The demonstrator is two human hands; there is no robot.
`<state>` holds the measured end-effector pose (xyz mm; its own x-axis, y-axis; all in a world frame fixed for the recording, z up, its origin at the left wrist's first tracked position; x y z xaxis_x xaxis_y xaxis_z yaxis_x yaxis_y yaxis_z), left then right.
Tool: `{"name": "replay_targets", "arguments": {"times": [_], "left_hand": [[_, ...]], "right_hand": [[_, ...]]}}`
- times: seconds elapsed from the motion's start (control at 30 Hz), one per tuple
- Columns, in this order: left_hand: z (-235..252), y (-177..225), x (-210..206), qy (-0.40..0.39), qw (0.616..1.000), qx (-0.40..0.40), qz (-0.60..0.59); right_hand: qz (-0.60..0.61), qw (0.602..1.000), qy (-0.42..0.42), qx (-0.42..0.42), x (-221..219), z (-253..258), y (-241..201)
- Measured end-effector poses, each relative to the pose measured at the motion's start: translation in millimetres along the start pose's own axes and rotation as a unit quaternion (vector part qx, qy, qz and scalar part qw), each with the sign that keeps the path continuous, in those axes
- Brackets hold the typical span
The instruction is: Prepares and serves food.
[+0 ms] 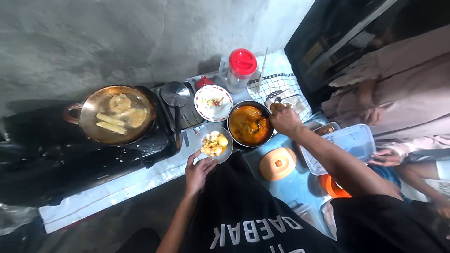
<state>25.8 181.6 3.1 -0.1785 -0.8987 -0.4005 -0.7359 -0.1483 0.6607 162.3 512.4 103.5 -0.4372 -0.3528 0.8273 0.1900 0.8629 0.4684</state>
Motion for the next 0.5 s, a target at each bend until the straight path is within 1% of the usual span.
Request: {"name": "replay_targets", "arguments": {"times": [0.07,0.13,0.23,0.33,0.4,0.5], "left_hand": [[-0.9,2.0,2.8,0.003,1.000,-0.001,-0.003],[-2.0,3.6,3.5,0.006,1.000,0.003,-0.004],[-1.7,4.4,4.6,0.014,1.000,0.008,-0.002],[0.4,3.6,4.8,0.015,1.000,0.009,-0.003],[1.6,3.1,3.2,0.016,1.000,0.012,-0.007],[2.3,3.2,0.2,0.018,1.000,0.015,-0.011]], "right_hand": [[0.009,0.998,-0.067,0.012,-6.4,6.6,16.6],[0.027,0.994,-0.109,0.017,-18.1,9.0,30.4],[0.081,0.989,-0.119,0.022,-43.1,5.3,41.4],[0.174,0.975,-0.134,0.012,-78.7,-2.6,38.0],[0.233,0.963,-0.137,-0.009,-99.3,-8.9,32.0],[0.306,0.943,-0.111,-0.062,-116.7,-19.3,27.8]]}}
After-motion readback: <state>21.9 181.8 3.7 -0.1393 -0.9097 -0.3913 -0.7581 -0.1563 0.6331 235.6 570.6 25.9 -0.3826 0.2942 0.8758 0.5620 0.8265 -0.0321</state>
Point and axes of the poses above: each hand's wrist, its own z-axis towards the middle knuckle, its own x-axis out of the back of the hand, y = z × x, the point moved 8 cm from there along z, towards the middle knuckle, and after that the axes turned 14 degrees about -z, right-handed, at the moved point
